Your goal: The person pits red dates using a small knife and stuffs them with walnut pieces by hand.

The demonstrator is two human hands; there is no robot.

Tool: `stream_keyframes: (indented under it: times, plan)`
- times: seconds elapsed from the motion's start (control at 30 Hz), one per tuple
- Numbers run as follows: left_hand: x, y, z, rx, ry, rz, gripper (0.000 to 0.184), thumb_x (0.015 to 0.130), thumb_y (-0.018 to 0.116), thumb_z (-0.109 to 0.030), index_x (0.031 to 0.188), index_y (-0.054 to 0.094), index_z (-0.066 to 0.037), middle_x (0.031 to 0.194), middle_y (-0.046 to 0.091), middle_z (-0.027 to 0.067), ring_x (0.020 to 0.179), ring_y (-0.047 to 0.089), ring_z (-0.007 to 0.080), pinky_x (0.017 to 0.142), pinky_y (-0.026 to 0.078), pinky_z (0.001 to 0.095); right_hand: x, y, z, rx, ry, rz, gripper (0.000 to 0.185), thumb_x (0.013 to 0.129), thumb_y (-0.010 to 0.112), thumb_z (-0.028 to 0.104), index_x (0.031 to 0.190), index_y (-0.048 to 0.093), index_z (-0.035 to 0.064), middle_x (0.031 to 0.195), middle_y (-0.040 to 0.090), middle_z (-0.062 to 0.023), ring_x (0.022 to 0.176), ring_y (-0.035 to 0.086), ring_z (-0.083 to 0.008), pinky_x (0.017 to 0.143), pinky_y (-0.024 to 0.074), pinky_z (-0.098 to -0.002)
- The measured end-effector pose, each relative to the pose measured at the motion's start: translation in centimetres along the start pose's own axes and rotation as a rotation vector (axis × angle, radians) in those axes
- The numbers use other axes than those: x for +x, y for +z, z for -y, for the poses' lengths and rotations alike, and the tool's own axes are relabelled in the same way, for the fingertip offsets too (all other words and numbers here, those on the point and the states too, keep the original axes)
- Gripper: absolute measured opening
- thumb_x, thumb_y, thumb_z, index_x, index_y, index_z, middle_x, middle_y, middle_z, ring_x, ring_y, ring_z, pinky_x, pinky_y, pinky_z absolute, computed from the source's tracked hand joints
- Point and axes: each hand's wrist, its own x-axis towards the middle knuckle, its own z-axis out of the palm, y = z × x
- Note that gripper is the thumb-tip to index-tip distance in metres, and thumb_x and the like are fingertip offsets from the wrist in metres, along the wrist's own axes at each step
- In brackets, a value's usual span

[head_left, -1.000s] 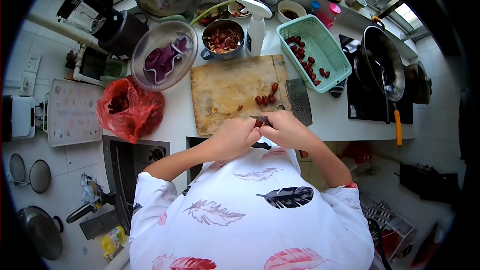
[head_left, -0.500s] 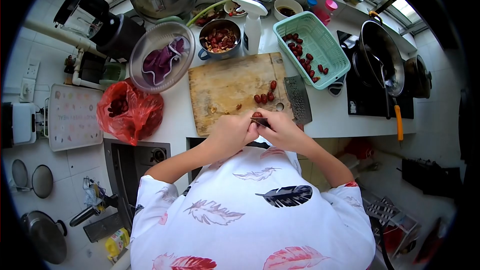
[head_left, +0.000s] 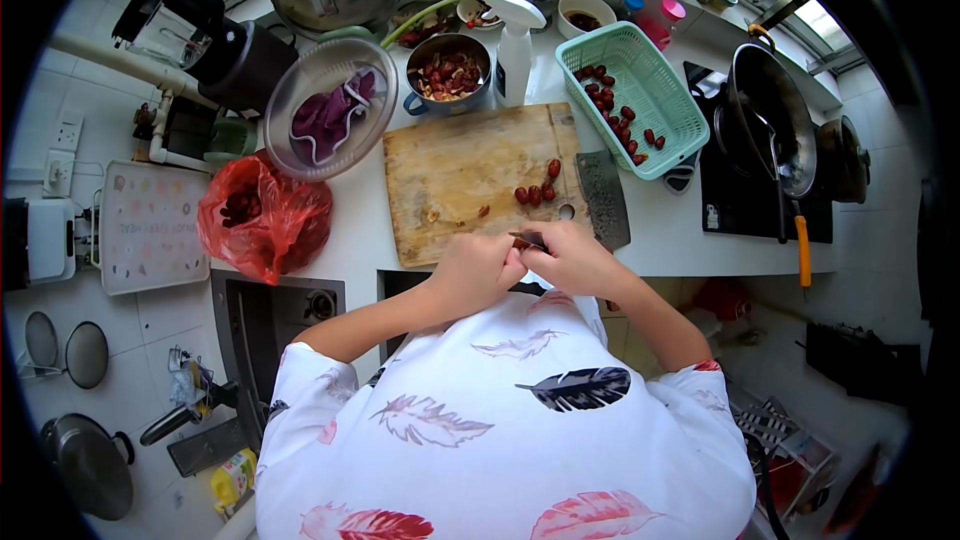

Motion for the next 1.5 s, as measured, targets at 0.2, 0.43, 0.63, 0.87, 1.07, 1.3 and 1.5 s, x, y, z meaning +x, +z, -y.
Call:
stream_keyframes:
  times: [0.2,0.43,0.63,0.87,1.07,1.3,1.5]
  plan:
    - [0.5,-2.3,0.0,-0.763,-0.305,0.368,0.024,0.084,0.035,-0.020,0.064,0.034,-0.007,0.054,0.037,0.0017,0.047,0.030,0.0115,0.043,0.024,0.0260,0.0,-1.5,-0.1,0.272,0.121,0.293,0.018,0.079,0.043,0.016,0.071,0.050,0.0013,0.060,0.047,-0.0025,0.055,0.041,-0.0110,0.050,0.0335,-0.0270]
    - [0.9,-3.6,-0.3,-1.295,-0.586,0.516,0.029,0.084,0.034,-0.029,0.061,0.026,-0.013,0.050,0.026,-0.0031,0.045,0.020,0.0069,0.040,0.016,0.0223,0.2,-1.2,-0.6,0.638,0.141,0.320,0.019,0.080,0.041,0.013,0.063,0.044,0.0053,0.058,0.041,0.0034,0.051,0.033,-0.0059,0.045,0.0261,-0.0226]
    - [0.8,-3.2,1.0,-1.571,-0.503,0.575,0.026,0.085,0.029,-0.023,0.062,0.026,-0.012,0.053,0.024,-0.0038,0.045,0.018,0.0067,0.039,0.016,0.0229,1.1,-1.7,-2.7,0.980,-0.083,0.361,0.017,0.079,0.039,0.014,0.067,0.046,0.0057,0.054,0.039,0.0017,0.045,0.030,-0.0052,0.042,0.0214,-0.0203]
    - [5.2,-4.3,7.0,-0.667,-0.419,0.028,0.033,0.091,0.040,-0.031,0.070,0.042,-0.006,0.058,0.039,-0.0008,0.049,0.035,0.0097,0.045,0.030,0.0223,1.2,-2.3,-1.7,0.486,0.167,0.041,0.019,0.083,0.041,0.018,0.068,0.046,0.0062,0.058,0.041,0.0036,0.051,0.034,-0.0060,0.046,0.0268,-0.0216]
    - [10.6,-7.3,10.4,-0.151,-0.415,-0.072,0.041,0.089,0.043,-0.037,0.085,0.053,0.003,0.068,0.055,0.0076,0.062,0.052,0.0161,0.060,0.041,0.0290,2.6,-2.1,-1.2,0.557,0.080,0.088,0.020,0.085,0.043,0.020,0.073,0.048,0.0050,0.066,0.044,0.0031,0.058,0.037,-0.0052,0.050,0.0309,-0.0202]
    - [4.9,-6.4,0.3,-0.577,-0.085,0.123,0.019,0.083,0.056,-0.007,0.101,0.057,-0.002,0.080,0.055,0.0034,0.076,0.056,0.0086,0.061,0.045,0.0188,1.0,-3.0,-0.6,0.581,0.024,0.198,0.018,0.085,0.045,0.020,0.081,0.051,0.0035,0.070,0.046,0.0037,0.060,0.039,-0.0050,0.053,0.0329,-0.0198]
    - [3.5,-4.9,-0.5,-0.676,-0.075,-0.073,0.026,0.075,0.065,-0.002,0.098,0.054,0.004,0.092,0.053,0.0064,0.081,0.058,0.0115,0.069,0.050,0.0224,1.1,-1.9,-0.4,0.459,-0.137,-0.007,0.020,0.085,0.043,0.019,0.075,0.052,0.0030,0.062,0.043,0.0032,0.056,0.036,-0.0049,0.049,0.0308,-0.0225]
